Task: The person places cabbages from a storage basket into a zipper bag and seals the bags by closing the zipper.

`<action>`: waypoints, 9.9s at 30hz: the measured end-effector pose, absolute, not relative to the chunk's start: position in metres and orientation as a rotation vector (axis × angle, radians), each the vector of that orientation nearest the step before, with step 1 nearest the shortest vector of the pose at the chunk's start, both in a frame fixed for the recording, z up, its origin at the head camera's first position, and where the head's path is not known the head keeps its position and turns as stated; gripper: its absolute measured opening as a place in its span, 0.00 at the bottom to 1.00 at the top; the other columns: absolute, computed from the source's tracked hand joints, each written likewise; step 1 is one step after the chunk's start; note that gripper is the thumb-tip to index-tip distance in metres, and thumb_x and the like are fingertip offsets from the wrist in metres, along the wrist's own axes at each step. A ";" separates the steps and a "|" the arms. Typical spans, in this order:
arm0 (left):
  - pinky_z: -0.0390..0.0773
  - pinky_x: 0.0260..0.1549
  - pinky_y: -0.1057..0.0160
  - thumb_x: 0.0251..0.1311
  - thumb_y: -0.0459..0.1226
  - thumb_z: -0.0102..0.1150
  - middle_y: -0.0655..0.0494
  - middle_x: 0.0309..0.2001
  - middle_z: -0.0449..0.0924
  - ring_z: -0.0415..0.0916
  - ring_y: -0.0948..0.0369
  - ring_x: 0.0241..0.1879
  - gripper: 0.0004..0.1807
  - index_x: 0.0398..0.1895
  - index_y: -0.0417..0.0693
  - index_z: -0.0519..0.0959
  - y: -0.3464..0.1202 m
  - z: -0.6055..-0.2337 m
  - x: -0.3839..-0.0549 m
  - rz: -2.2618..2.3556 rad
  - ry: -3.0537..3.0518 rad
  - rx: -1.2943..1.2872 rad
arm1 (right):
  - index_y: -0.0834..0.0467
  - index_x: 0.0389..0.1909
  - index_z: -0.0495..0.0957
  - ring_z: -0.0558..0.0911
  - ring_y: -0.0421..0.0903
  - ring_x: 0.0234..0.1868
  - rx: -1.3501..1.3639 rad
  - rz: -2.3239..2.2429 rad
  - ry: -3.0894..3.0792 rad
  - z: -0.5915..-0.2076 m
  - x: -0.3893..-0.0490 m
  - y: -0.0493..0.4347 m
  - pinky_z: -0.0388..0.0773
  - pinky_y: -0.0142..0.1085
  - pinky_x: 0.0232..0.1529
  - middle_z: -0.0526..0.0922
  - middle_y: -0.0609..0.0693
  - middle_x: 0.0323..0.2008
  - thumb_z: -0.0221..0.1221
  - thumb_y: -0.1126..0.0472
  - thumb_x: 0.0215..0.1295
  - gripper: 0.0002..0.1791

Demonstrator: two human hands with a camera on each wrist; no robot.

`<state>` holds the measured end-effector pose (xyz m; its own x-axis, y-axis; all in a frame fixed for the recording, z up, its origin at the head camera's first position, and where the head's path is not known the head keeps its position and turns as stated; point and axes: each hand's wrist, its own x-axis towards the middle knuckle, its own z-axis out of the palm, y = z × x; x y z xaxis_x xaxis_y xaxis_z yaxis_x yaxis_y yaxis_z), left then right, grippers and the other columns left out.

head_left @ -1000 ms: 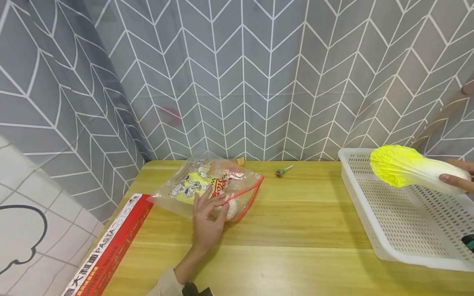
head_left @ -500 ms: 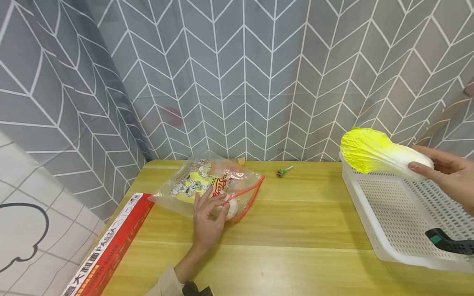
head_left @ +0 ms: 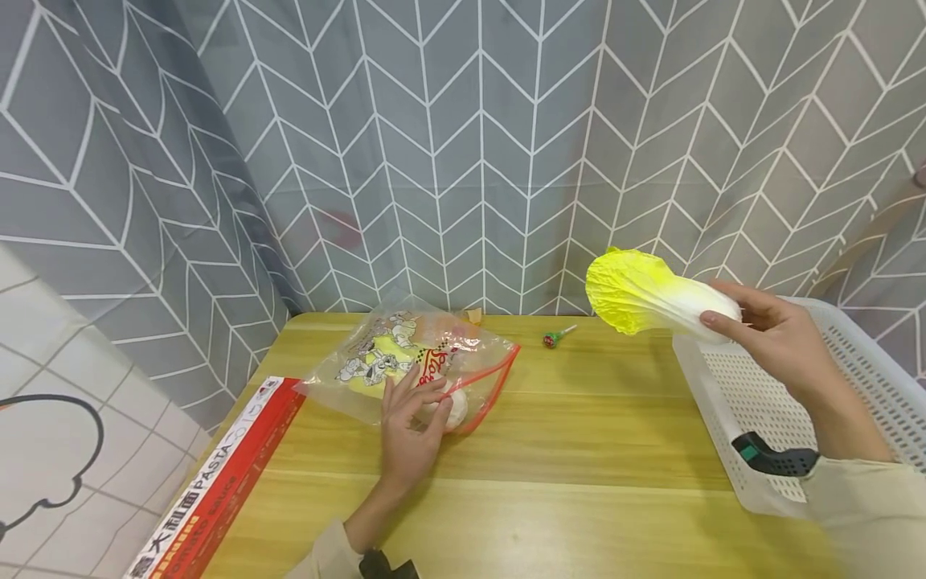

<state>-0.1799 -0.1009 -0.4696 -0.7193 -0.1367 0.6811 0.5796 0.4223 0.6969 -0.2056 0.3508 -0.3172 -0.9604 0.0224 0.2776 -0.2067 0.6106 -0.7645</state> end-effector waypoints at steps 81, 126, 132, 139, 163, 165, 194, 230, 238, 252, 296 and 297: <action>0.39 0.79 0.37 0.61 0.33 0.67 0.48 0.48 0.89 0.70 0.45 0.70 0.02 0.31 0.44 0.83 -0.109 -0.457 -0.183 -1.308 -2.020 -0.292 | 0.62 0.71 0.69 0.81 0.34 0.48 0.553 2.004 -2.291 -0.438 -0.213 0.268 0.82 0.26 0.44 0.81 0.34 0.58 0.60 0.73 0.68 0.31; 0.50 0.73 0.27 0.54 0.33 0.74 0.48 0.44 0.90 0.79 0.42 0.62 0.04 0.32 0.43 0.87 -0.123 -0.427 -0.194 -1.083 -2.079 -0.398 | 0.68 0.71 0.67 0.83 0.40 0.48 1.030 2.134 -2.524 -0.435 -0.209 0.230 0.85 0.34 0.45 0.84 0.44 0.57 0.66 0.70 0.63 0.34; 0.50 0.72 0.27 0.54 0.32 0.74 0.48 0.42 0.91 0.80 0.43 0.61 0.04 0.33 0.43 0.88 -0.124 -0.423 -0.192 -1.087 -2.036 -0.430 | 0.68 0.69 0.69 0.82 0.40 0.45 0.909 2.034 -2.466 -0.433 -0.208 0.223 0.84 0.32 0.43 0.83 0.39 0.58 0.64 0.72 0.64 0.32; 0.50 0.72 0.26 0.55 0.31 0.73 0.48 0.42 0.91 0.79 0.43 0.62 0.03 0.33 0.43 0.88 -0.123 -0.421 -0.191 -1.107 -2.000 -0.452 | 0.66 0.69 0.70 0.82 0.37 0.42 0.797 2.098 -2.383 -0.428 -0.206 0.223 0.84 0.30 0.40 0.84 0.38 0.54 0.61 0.72 0.67 0.29; 0.53 0.72 0.28 0.55 0.31 0.72 0.49 0.45 0.90 0.78 0.45 0.63 0.03 0.33 0.43 0.88 -0.121 -0.421 -0.190 -1.150 -1.985 -0.437 | 0.51 0.65 0.79 0.79 0.35 0.49 0.617 1.629 -2.382 -0.421 -0.197 0.189 0.78 0.28 0.48 0.83 0.48 0.61 0.75 0.67 0.54 0.34; 0.53 0.71 0.27 0.55 0.31 0.72 0.50 0.46 0.90 0.78 0.45 0.63 0.03 0.34 0.43 0.88 -0.121 -0.422 -0.190 -1.144 -1.986 -0.437 | 0.54 0.64 0.79 0.79 0.37 0.46 0.569 1.666 -2.310 -0.423 -0.197 0.185 0.79 0.26 0.46 0.84 0.44 0.58 0.75 0.69 0.53 0.34; 0.59 0.71 0.30 0.55 0.30 0.71 0.45 0.48 0.89 0.76 0.41 0.64 0.04 0.34 0.40 0.87 -0.119 -0.418 -0.191 -1.145 -1.972 -0.413 | 0.64 0.59 0.80 0.78 0.41 0.65 0.491 1.538 -1.859 -0.425 -0.189 0.150 0.75 0.26 0.62 0.83 0.58 0.60 0.75 0.81 0.41 0.38; 0.55 0.72 0.29 0.56 0.28 0.71 0.45 0.48 0.89 0.77 0.42 0.65 0.04 0.35 0.40 0.87 -0.119 -0.424 -0.192 -1.196 -1.995 -0.419 | 0.54 0.71 0.71 0.78 0.39 0.55 0.509 1.987 -2.314 -0.463 -0.192 0.145 0.83 0.28 0.49 0.76 0.57 0.65 0.71 0.68 0.59 0.37; 0.53 0.74 0.31 0.58 0.29 0.70 0.45 0.50 0.89 0.75 0.43 0.66 0.04 0.36 0.40 0.87 -0.119 -0.422 -0.192 -1.229 -2.014 -0.402 | 0.58 0.68 0.75 0.75 0.36 0.62 0.634 1.726 -2.066 -0.456 -0.190 0.139 0.81 0.24 0.44 0.75 0.59 0.67 0.73 0.76 0.50 0.40; 0.62 0.71 0.36 0.60 0.28 0.67 0.46 0.51 0.88 0.74 0.44 0.67 0.05 0.39 0.40 0.87 -0.124 -0.423 -0.197 -1.269 -2.030 -0.291 | 0.57 0.69 0.73 0.78 0.39 0.57 0.737 1.798 -2.253 -0.424 -0.197 0.181 0.84 0.28 0.48 0.77 0.52 0.66 0.71 0.74 0.56 0.38; 0.65 0.72 0.41 0.60 0.29 0.68 0.48 0.52 0.88 0.73 0.47 0.69 0.06 0.40 0.41 0.87 -0.125 -0.417 -0.193 -1.287 -2.022 -0.344 | 0.59 0.61 0.80 0.77 0.44 0.62 0.805 1.411 -2.001 -0.442 -0.185 0.123 0.78 0.25 0.54 0.80 0.60 0.62 0.77 0.71 0.47 0.35; 0.65 0.71 0.41 0.61 0.30 0.69 0.49 0.52 0.88 0.73 0.47 0.69 0.05 0.40 0.41 0.87 -0.124 -0.417 -0.193 -1.286 -2.024 -0.353 | 0.59 0.60 0.81 0.77 0.48 0.62 0.843 1.299 -1.987 -0.440 -0.186 0.123 0.77 0.26 0.58 0.81 0.60 0.62 0.77 0.69 0.49 0.33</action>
